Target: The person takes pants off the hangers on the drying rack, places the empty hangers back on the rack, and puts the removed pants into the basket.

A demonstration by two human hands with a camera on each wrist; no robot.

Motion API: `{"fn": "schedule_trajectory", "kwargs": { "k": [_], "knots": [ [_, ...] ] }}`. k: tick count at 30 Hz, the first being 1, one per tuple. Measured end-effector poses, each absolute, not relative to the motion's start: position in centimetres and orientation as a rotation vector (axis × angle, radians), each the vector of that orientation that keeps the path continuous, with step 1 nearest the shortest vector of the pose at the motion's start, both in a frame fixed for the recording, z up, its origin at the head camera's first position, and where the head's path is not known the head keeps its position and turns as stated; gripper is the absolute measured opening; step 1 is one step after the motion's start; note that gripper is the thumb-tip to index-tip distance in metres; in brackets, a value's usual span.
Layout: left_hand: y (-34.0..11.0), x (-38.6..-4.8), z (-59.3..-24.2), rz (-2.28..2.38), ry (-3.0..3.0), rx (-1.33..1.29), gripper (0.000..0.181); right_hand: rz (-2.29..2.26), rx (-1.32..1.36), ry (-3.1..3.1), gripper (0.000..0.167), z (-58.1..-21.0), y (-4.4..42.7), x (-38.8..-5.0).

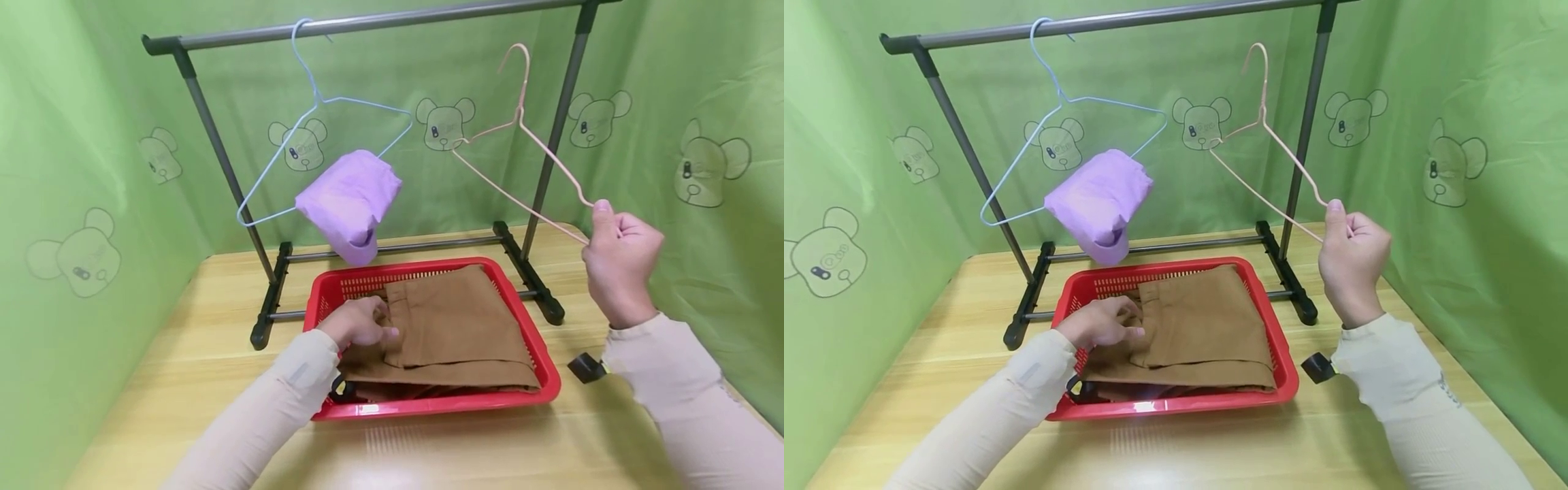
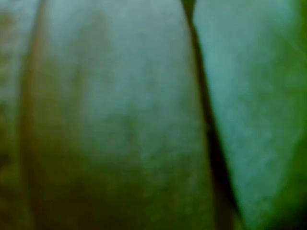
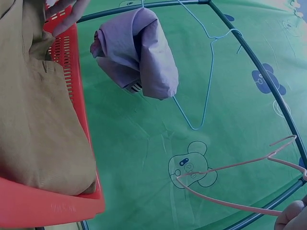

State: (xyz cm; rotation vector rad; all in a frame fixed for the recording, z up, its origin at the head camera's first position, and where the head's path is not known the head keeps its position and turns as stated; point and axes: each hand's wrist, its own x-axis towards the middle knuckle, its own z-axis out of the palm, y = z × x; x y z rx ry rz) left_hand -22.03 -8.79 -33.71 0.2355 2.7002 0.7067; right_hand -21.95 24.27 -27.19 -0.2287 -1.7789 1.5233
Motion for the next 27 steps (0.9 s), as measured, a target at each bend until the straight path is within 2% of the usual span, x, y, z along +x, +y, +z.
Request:
{"fn": "schedule_trajectory", "kwargs": {
  "k": [19,27],
  "knots": [
    [-8.9,-21.3,-31.4,0.651,2.668,0.303,0.058,1.500,-0.224,-1.795,0.049,-27.5,24.4,-22.5],
    [-9.7,-21.0,-30.5,0.746,2.629,0.286,0.051,1.567,-0.209,-1.762,0.048,-27.5,24.1,-22.5]
  ]
}}
